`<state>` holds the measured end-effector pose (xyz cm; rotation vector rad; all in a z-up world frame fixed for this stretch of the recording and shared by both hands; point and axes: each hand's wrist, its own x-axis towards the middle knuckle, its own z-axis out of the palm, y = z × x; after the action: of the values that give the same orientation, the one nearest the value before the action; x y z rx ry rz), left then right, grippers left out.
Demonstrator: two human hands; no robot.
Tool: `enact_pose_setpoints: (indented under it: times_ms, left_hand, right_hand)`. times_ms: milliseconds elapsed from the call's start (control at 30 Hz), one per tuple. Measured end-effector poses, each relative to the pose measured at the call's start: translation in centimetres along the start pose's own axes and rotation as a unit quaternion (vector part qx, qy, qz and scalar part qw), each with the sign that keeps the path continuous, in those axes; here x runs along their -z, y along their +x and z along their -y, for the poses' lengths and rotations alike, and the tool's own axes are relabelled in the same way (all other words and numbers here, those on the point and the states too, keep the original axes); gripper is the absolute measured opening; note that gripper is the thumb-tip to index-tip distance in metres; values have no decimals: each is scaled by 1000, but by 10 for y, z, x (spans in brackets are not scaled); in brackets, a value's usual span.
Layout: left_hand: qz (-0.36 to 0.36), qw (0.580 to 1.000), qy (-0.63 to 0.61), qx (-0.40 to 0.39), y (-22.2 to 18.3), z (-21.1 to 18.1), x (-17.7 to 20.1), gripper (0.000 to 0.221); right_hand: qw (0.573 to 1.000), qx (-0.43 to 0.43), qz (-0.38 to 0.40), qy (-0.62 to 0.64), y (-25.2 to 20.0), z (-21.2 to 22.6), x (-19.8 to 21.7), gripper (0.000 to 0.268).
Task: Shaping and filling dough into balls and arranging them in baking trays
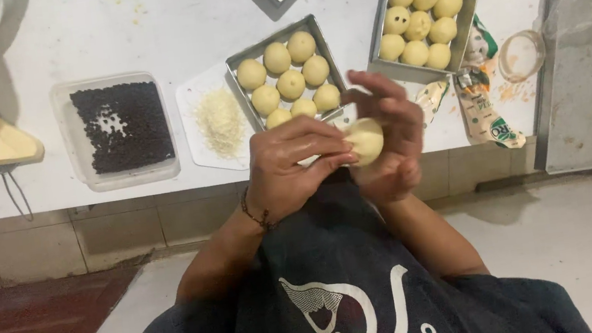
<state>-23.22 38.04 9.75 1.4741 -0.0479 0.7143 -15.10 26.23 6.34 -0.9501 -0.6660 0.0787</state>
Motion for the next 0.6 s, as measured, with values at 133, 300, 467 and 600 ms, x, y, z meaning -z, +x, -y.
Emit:
enact_pose_setpoints:
  times_ms: [133,300,467,600]
  left_hand:
    - [-20,999,34,-18,5,-1,-11,10]
    - [48,963,244,-99,9,0,-17,7]
    - [66,947,282,-139,18,5,-6,13]
    - [78,971,220,-53,17,37,-8,16]
  right_hand:
    - [996,-47,22,67,9,0,11,66]
    - [878,-297,-52,373,12,3,19,69]
    - [897,-350,7,269,11,-4,28,82]
    - [879,-330,-29,342,8,-34,40,76]
